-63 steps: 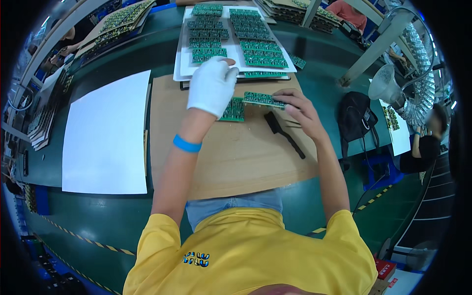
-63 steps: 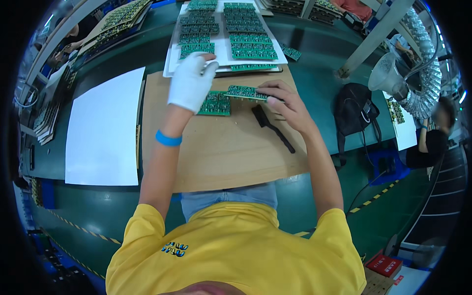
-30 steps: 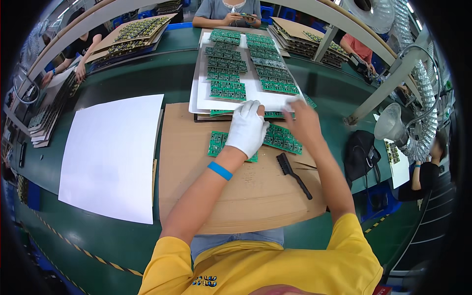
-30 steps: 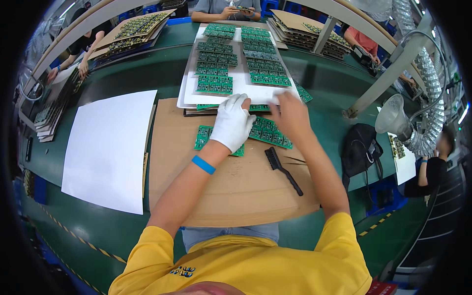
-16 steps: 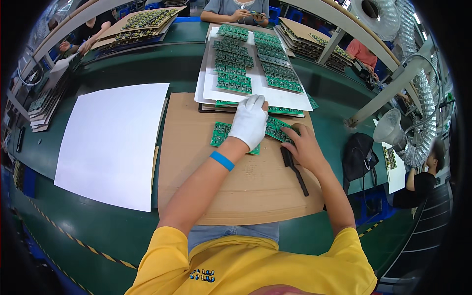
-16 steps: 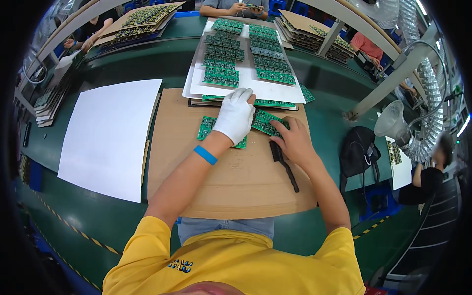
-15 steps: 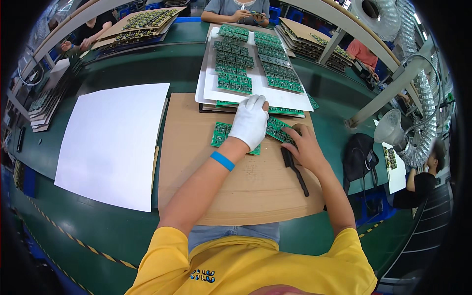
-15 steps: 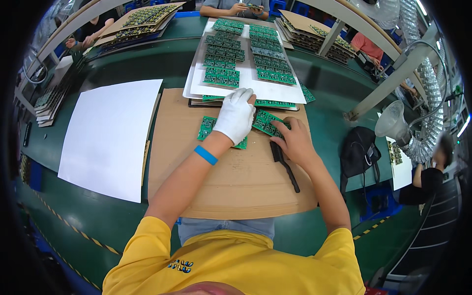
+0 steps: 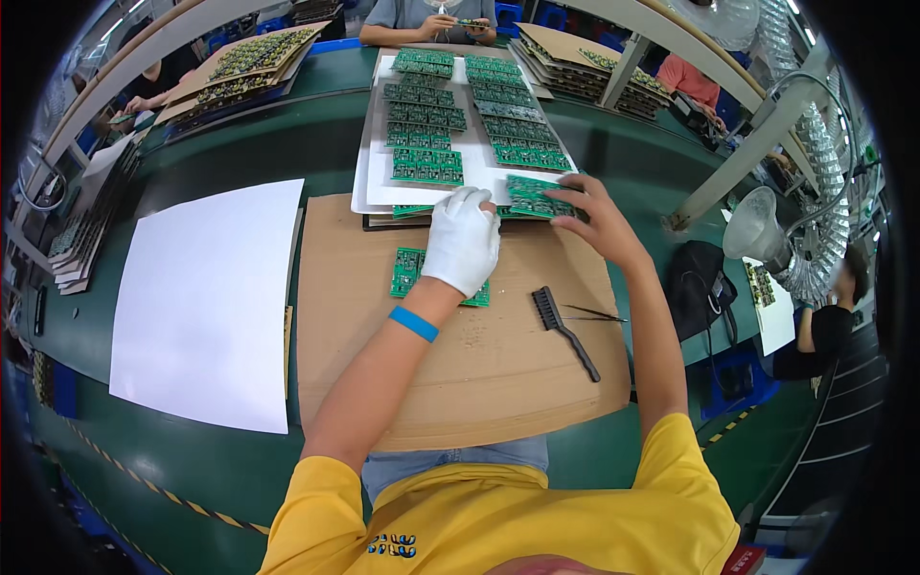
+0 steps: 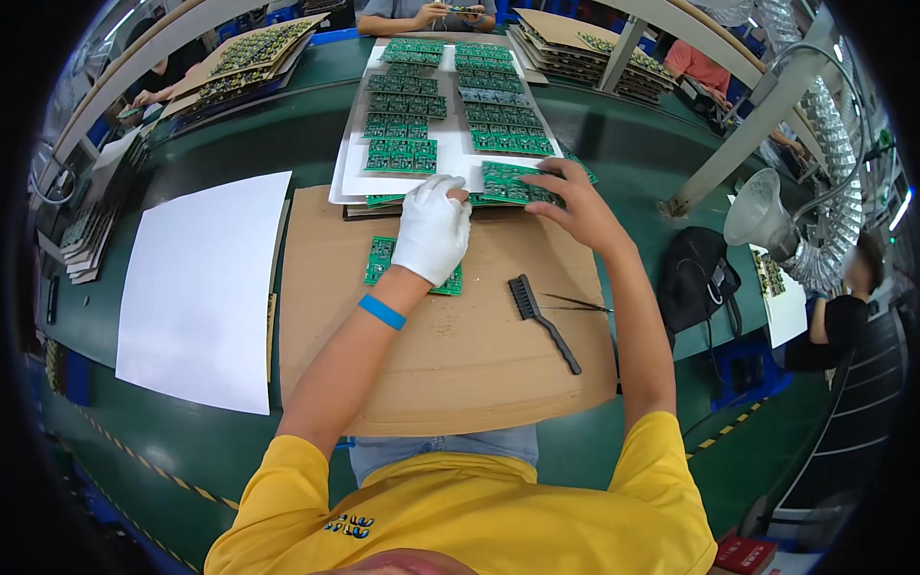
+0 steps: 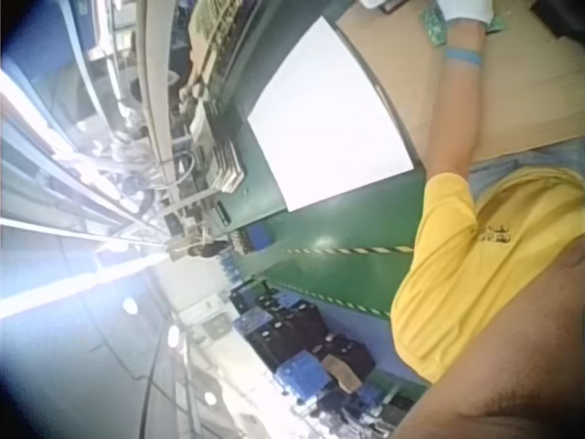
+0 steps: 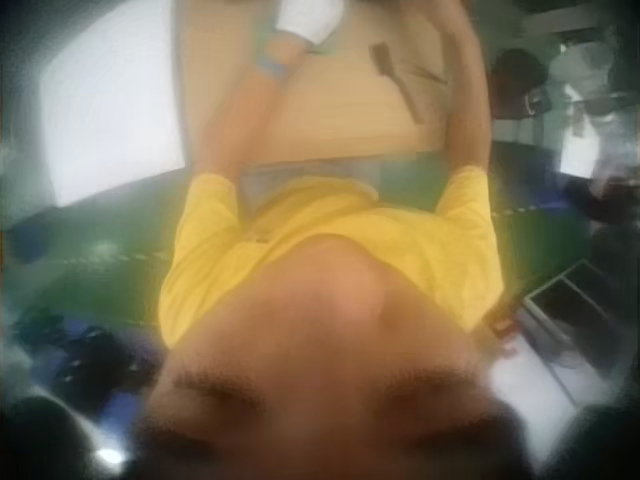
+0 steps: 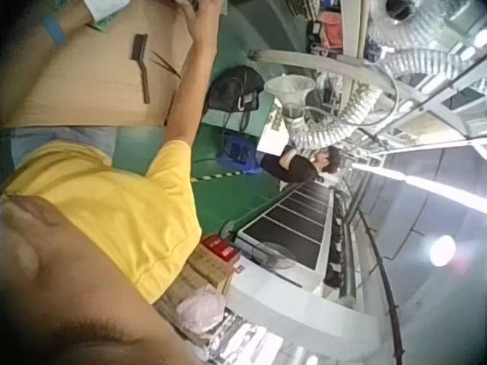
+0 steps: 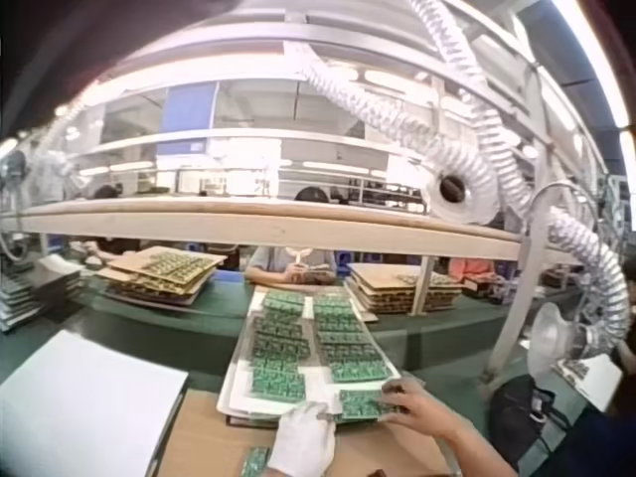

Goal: Cleaning and inspecting circuit boards using a brush and tweezers at a manual assembly station.

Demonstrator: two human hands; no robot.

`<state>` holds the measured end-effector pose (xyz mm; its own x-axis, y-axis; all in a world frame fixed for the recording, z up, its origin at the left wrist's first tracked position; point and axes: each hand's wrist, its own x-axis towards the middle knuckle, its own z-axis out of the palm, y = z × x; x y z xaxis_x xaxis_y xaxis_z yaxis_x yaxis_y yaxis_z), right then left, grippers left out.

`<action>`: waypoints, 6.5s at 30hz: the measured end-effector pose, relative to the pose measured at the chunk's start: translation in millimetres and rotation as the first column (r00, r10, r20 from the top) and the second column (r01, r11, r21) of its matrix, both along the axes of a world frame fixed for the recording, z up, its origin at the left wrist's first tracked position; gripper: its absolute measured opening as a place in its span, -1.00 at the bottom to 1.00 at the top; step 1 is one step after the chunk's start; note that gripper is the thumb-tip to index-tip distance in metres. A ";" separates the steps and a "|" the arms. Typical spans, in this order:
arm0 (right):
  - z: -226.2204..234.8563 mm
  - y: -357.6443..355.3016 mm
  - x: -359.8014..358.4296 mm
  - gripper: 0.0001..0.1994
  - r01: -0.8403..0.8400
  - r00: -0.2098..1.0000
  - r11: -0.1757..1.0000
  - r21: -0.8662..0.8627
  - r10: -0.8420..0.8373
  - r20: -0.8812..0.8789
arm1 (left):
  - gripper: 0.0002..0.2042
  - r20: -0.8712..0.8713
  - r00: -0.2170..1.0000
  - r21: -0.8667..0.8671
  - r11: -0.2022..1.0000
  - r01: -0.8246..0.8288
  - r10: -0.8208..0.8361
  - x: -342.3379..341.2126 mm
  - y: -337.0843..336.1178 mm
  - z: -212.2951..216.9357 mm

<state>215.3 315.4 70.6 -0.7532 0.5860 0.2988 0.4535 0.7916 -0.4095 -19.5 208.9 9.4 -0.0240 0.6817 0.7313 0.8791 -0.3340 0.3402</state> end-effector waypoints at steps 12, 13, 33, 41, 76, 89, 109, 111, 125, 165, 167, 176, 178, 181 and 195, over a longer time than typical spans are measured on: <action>-69.5 105.8 21.1 -0.51 0.332 0.880 0.943 0.021 -0.301 -0.367 | -0.80 -0.044 0.999 -0.074 0.997 -0.036 0.033 -5.0 -3.7 -0.9; -92.3 128.7 42.2 -0.50 0.367 0.901 0.925 0.096 -0.328 -0.284 | -0.80 -0.037 0.999 -0.053 0.998 -0.028 0.026 -0.3 -0.7 -0.4; -31.1 -50.4 70.4 -0.35 0.347 0.795 0.894 -0.282 -0.440 -0.418 | -0.56 -0.269 0.958 -0.235 0.971 0.032 -0.097 6.1 -17.9 17.2; -19.2 -182.3 19.0 -0.05 0.024 0.897 0.974 -0.223 -0.119 -0.426 | -0.07 0.823 0.376 -0.161 0.460 0.873 -0.426 23.4 -98.1 61.7; -91.5 -202.8 16.9 -0.72 0.574 0.809 0.811 0.112 -0.540 -0.234 | -0.11 0.972 0.235 -0.119 0.809 0.576 -0.024 28.2 -219.8 -22.8; -91.0 -204.8 15.8 -0.74 0.600 0.786 0.790 0.123 -0.554 -0.274 | -0.11 0.979 0.187 -0.031 0.839 0.543 -0.084 30.5 -217.9 -27.5; -84.8 -208.6 12.4 -0.78 0.522 0.792 0.851 -0.059 -0.509 -0.337 | -0.10 0.969 0.212 -0.037 0.776 0.629 -0.127 12.1 -218.3 -25.7; -82.6 -211.5 10.9 -0.80 0.526 0.762 0.845 -0.090 -0.516 -0.391 | -0.12 0.994 0.055 0.034 0.738 0.674 -0.096 10.3 -220.5 -19.0; -78.3 -204.7 7.5 -0.77 0.469 0.826 0.875 -0.122 -0.483 -0.291 | -0.04 0.993 0.116 -0.069 0.744 0.664 -0.011 7.8 -213.6 -15.5; -85.9 -198.9 15.4 -0.77 0.548 0.792 0.835 0.051 -0.498 -0.353 | -0.05 0.976 0.195 -0.023 0.854 0.520 -0.092 19.4 -214.3 -21.9; -86.2 -201.0 15.1 -0.75 0.552 0.778 0.834 -0.028 -0.526 -0.342 | -0.06 0.975 0.203 -0.038 0.838 0.545 -0.088 18.8 -214.0 -19.5; -83.6 -203.8 18.3 -0.74 0.553 0.778 0.832 0.042 -0.497 -0.383 | -0.07 0.979 0.120 0.085 0.865 0.494 -0.164 34.6 -209.6 -27.3; -85.4 -204.7 20.9 -0.74 0.553 0.788 0.830 0.072 -0.493 -0.369 | -0.07 0.962 0.218 0.030 0.856 0.516 -0.165 30.1 -208.1 -30.4; -88.3 -203.2 18.3 -0.72 0.557 0.776 0.830 0.019 -0.512 -0.369 | -0.02 0.975 0.209 -0.052 0.830 0.556 -0.079 24.2 -207.4 -25.3; -27.2 -262.8 -38.1 -0.55 0.079 0.891 0.900 -0.428 -0.256 -0.375 | -0.13 0.944 0.317 -0.078 0.869 0.488 -0.093 31.9 -205.5 -29.5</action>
<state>177.2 52.6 43.4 -0.4912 0.8257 0.2773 0.2828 0.4523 -0.8458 12.4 3.5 -20.1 -0.2695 0.9498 0.1588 -0.1613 -0.2071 0.9649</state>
